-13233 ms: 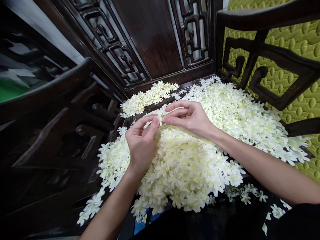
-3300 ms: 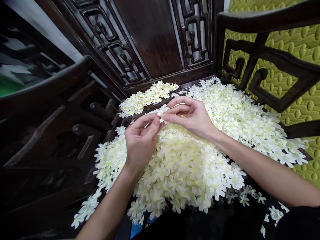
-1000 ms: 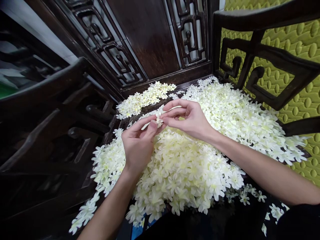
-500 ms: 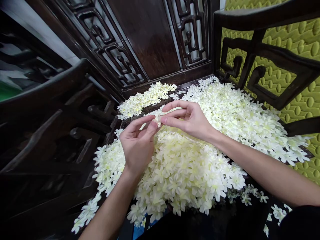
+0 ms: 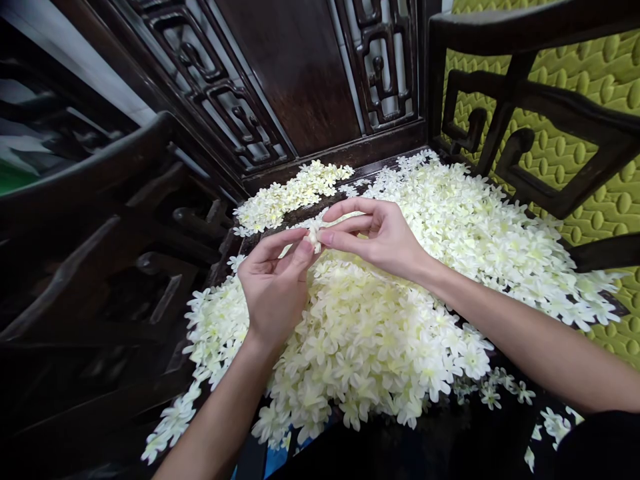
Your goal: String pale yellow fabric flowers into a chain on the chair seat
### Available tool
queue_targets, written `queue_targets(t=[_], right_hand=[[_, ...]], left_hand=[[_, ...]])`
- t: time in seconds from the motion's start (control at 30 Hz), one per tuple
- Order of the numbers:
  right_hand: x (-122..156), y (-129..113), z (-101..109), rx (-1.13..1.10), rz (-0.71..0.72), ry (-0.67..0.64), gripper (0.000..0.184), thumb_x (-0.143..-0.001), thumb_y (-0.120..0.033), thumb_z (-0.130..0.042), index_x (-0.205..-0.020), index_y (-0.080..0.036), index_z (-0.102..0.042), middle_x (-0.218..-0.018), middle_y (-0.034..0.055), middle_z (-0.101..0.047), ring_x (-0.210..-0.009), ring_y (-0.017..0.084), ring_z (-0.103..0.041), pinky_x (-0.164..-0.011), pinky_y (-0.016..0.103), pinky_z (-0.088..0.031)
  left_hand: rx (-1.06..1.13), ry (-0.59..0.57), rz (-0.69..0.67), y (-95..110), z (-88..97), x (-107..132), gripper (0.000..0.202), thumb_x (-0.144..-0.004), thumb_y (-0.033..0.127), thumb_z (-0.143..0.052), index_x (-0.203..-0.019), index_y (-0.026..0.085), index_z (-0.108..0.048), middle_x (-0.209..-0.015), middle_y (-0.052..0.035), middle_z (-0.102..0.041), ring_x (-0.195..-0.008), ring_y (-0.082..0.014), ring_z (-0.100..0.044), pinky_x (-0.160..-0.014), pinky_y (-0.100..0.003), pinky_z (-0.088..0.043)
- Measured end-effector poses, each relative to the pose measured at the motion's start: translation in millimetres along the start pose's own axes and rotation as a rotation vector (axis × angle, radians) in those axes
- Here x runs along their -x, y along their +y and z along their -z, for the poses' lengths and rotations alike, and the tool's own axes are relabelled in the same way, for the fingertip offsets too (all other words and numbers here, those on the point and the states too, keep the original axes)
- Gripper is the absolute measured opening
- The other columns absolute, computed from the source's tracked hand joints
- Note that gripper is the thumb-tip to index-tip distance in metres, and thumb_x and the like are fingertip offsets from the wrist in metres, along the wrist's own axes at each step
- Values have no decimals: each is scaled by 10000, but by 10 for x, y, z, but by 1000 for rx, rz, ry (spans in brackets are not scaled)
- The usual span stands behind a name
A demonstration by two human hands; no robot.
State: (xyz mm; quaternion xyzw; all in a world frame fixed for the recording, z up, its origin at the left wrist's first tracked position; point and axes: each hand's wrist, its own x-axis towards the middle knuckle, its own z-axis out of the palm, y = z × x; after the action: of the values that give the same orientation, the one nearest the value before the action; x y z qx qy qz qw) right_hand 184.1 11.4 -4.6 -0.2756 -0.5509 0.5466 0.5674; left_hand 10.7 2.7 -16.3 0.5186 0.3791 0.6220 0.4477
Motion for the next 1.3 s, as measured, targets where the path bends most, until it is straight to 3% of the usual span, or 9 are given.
queue_targets(t=[0.47, 0.67, 0.9, 1.07, 1.2, 1.3], right_hand=[[2, -22, -13, 34, -9, 25, 316, -743, -282, -865, -999, -174, -714, -857, 50, -808, -835, 195, -787, -821, 316, -641], [-17, -26, -35, 53, -11, 102, 348, -646, -247, -915, -915, -171, -707, -849, 51, -800, -793, 183, -776, -769, 294, -637], [-37, 28, -30, -105, -87, 91, 369, -619, -162, -898, -883, -185, -642, -758, 7, -764, -737, 155, -745, -749, 288, -609], [-79, 0, 46, -142, -64, 138, 212, -674, -93, -763, -834, -187, -661, -707, -18, -688, -579, 89, -571, -559, 234, -500], [-88, -2, 66, -8, 102, 213, 148, -723, -136, -736, -850, -203, -697, -785, -13, -647, -697, 113, -575, -665, 262, -524], [-60, 5, 26, 79, 144, 170, 197, -705, -184, -819, -864, -200, -703, -854, -1, -667, -780, 136, -622, -737, 285, -545]], left_hand=[[-6, -4, -6, 2, -8, -1, 152, -785, 265, -808, -924, 220, -763, -977, -42, -746, -951, -193, -722, -927, -373, -594], [30, -28, 3, 26, -11, -6, 120, -788, 226, -800, -879, 202, -726, -952, -29, -706, -872, -141, -690, -847, -293, -591], [219, -128, 182, -25, 42, -54, 183, -809, 202, -775, -839, 192, -595, -983, -20, -671, -866, -98, -668, -865, -255, -582], [310, -171, 256, -45, 104, -90, 190, -824, 167, -748, -825, 192, -560, -914, -13, -639, -1067, -171, -696, -1041, -369, -557], [267, -161, 212, -13, 71, -83, 215, -825, 221, -759, -828, 194, -545, -980, -24, -648, -1147, -223, -689, -1096, -446, -521], [240, -151, 185, -2, 41, -71, 243, -810, 245, -780, -829, 195, -543, -1029, -28, -663, -1082, -199, -709, -1077, -433, -528]])
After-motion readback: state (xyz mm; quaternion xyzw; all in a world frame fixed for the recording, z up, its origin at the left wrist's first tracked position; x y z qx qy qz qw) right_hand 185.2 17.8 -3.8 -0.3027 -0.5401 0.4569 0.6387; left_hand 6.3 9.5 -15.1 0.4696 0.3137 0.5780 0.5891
